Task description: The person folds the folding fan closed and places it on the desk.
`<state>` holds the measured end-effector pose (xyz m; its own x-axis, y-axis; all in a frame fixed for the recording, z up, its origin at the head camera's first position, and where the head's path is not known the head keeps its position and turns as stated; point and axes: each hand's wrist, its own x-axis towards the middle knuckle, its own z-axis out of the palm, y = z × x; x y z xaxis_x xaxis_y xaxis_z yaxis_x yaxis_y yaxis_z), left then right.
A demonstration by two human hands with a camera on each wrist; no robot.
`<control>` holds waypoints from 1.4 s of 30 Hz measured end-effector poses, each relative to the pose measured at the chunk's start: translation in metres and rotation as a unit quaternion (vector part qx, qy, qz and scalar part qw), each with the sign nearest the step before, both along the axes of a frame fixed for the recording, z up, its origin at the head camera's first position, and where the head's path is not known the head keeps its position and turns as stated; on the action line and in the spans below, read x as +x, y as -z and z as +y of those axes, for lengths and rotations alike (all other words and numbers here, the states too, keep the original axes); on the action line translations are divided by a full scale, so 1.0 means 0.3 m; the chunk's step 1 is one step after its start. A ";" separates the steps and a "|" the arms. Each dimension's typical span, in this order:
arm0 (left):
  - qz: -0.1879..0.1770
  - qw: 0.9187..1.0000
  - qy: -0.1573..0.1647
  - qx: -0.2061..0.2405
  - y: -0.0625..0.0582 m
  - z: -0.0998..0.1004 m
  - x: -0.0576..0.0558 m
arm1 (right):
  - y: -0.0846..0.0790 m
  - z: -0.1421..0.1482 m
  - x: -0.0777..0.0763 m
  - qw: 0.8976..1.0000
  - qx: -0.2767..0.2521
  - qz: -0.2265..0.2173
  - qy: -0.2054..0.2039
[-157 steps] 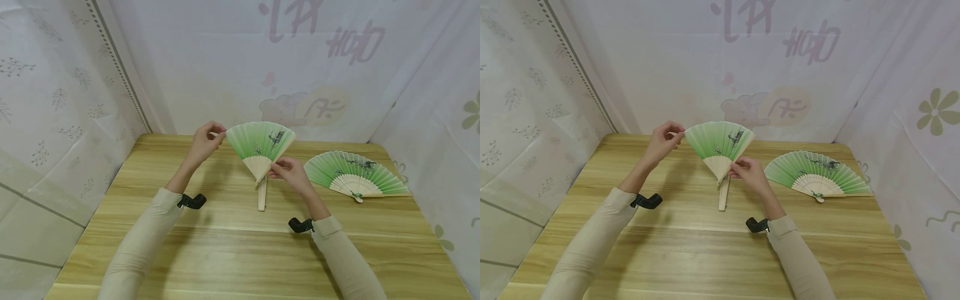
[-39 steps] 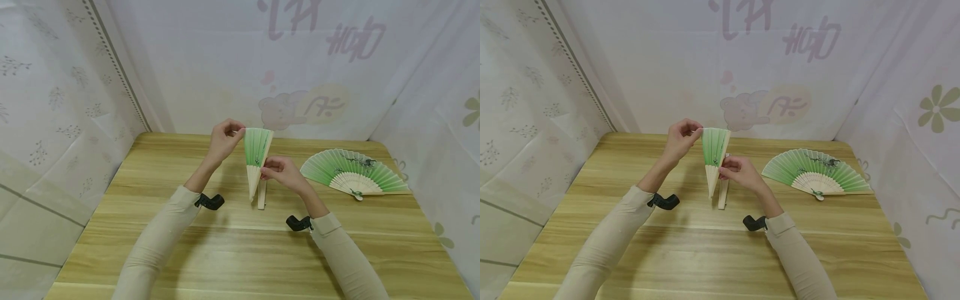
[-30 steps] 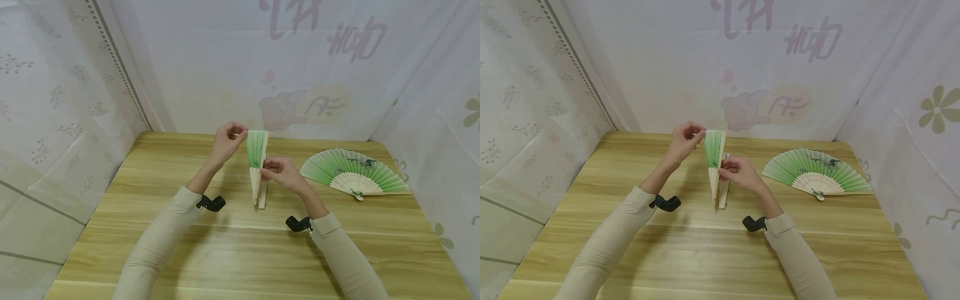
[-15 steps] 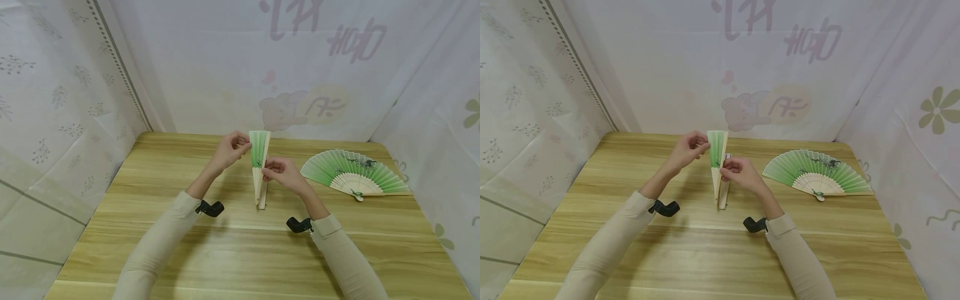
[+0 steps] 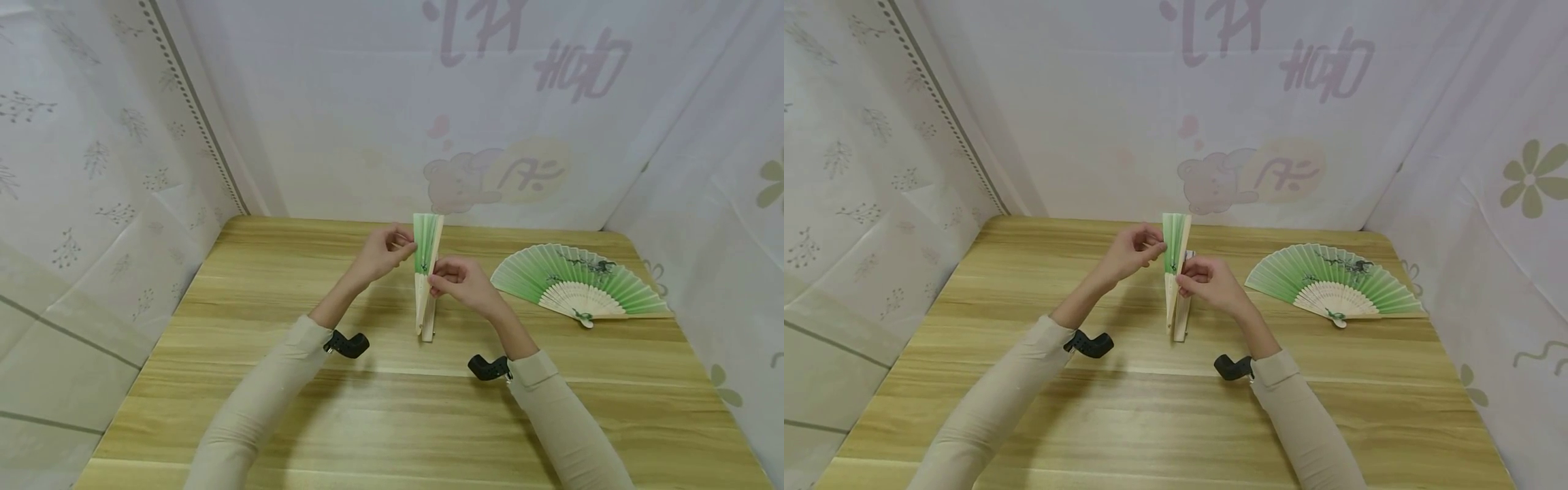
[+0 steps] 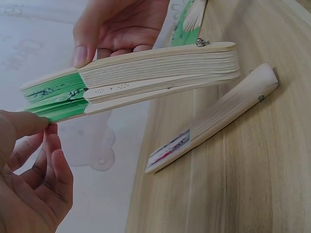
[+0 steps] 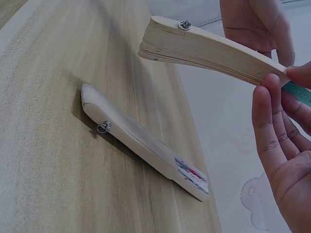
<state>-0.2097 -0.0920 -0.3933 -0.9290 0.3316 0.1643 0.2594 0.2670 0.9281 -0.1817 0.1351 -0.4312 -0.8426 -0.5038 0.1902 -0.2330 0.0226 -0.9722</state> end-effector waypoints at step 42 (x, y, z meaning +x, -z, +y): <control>0.018 0.999 0.021 -0.017 0.027 0.020 0.004 | 0.011 0.008 0.007 1.000 0.001 0.002 0.012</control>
